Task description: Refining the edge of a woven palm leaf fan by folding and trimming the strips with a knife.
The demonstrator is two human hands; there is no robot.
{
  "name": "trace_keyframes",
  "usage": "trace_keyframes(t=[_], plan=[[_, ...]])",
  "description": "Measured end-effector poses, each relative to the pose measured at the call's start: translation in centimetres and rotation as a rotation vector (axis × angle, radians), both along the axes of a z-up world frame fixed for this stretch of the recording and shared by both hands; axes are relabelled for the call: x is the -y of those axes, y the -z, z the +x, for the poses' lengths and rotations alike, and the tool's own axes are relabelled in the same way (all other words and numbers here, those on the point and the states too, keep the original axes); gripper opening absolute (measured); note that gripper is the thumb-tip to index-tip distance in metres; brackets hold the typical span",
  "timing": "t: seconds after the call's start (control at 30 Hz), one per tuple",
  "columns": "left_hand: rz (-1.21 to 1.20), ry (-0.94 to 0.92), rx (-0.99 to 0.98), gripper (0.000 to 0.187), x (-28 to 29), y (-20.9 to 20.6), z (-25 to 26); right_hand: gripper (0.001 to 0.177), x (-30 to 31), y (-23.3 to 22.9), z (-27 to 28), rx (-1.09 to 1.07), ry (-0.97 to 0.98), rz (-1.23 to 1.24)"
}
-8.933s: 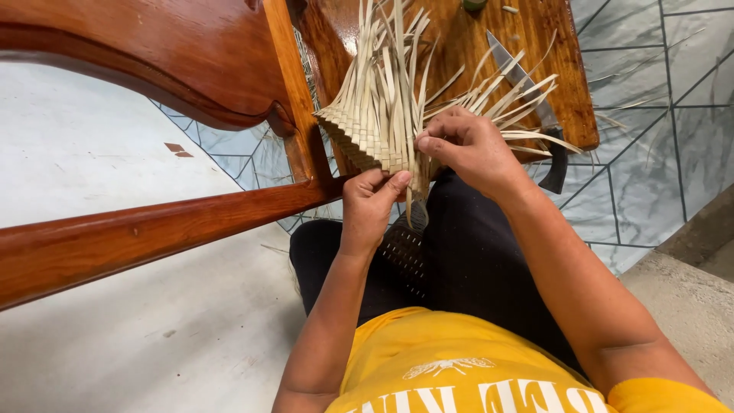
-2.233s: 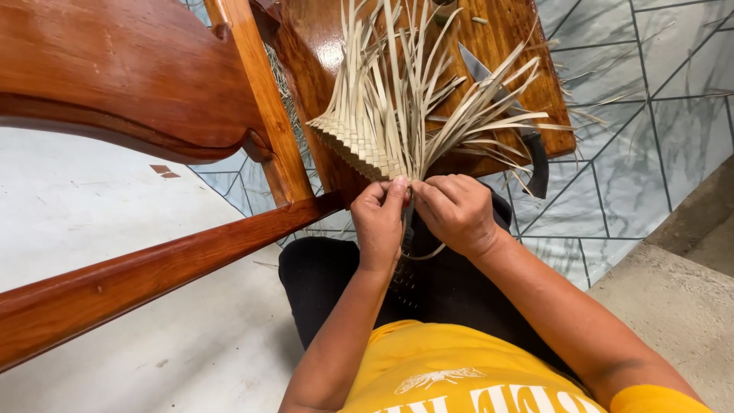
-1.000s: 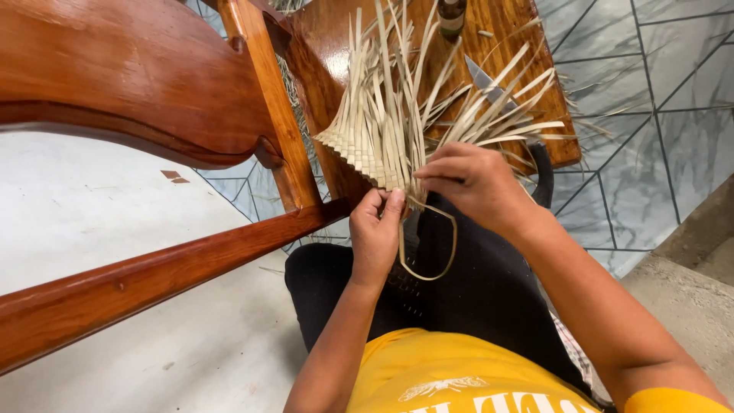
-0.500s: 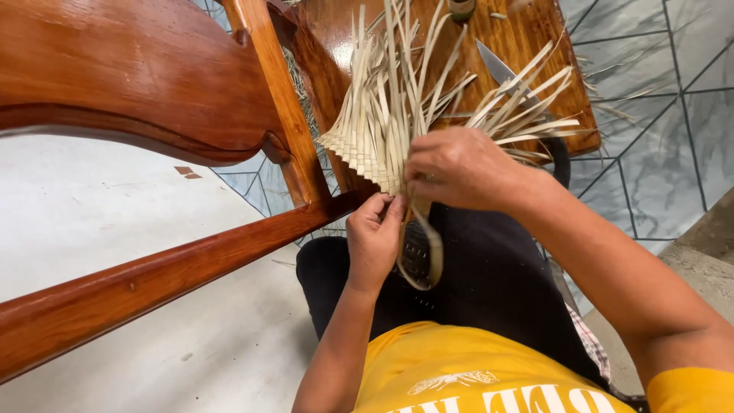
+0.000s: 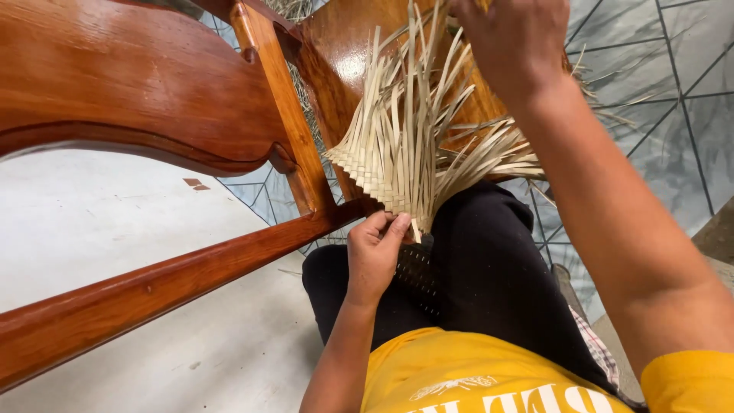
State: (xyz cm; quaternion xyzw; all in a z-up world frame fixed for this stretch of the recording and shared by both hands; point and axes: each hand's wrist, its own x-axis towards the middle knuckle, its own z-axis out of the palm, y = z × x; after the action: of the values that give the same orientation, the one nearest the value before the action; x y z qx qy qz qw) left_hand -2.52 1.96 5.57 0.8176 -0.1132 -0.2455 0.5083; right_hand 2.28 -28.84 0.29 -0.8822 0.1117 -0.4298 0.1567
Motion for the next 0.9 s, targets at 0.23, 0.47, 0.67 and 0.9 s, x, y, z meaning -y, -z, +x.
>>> trace_keyframes(t=[0.23, 0.47, 0.67, 0.9], plan=[[-0.007, -0.024, -0.018, 0.02, -0.4, 1.0, 0.3, 0.01, -10.3, -1.0, -9.0, -0.422, -0.481, 1.385], [-0.017, -0.043, -0.028, 0.019, -0.4, 0.8, -0.4, 0.018, -12.1, 1.3, -9.9, -0.548, -0.4, 1.477], [-0.044, -0.043, -0.071, 0.02, -0.4, 1.2, -0.4, 0.011, -12.4, 0.7, -9.0, -0.439, -0.524, 1.347], [-0.088, -0.046, -0.117, 0.02, 0.1, 1.1, 0.3, 0.014, -12.0, 5.4, -5.2, -0.198, -0.538, 0.926]])
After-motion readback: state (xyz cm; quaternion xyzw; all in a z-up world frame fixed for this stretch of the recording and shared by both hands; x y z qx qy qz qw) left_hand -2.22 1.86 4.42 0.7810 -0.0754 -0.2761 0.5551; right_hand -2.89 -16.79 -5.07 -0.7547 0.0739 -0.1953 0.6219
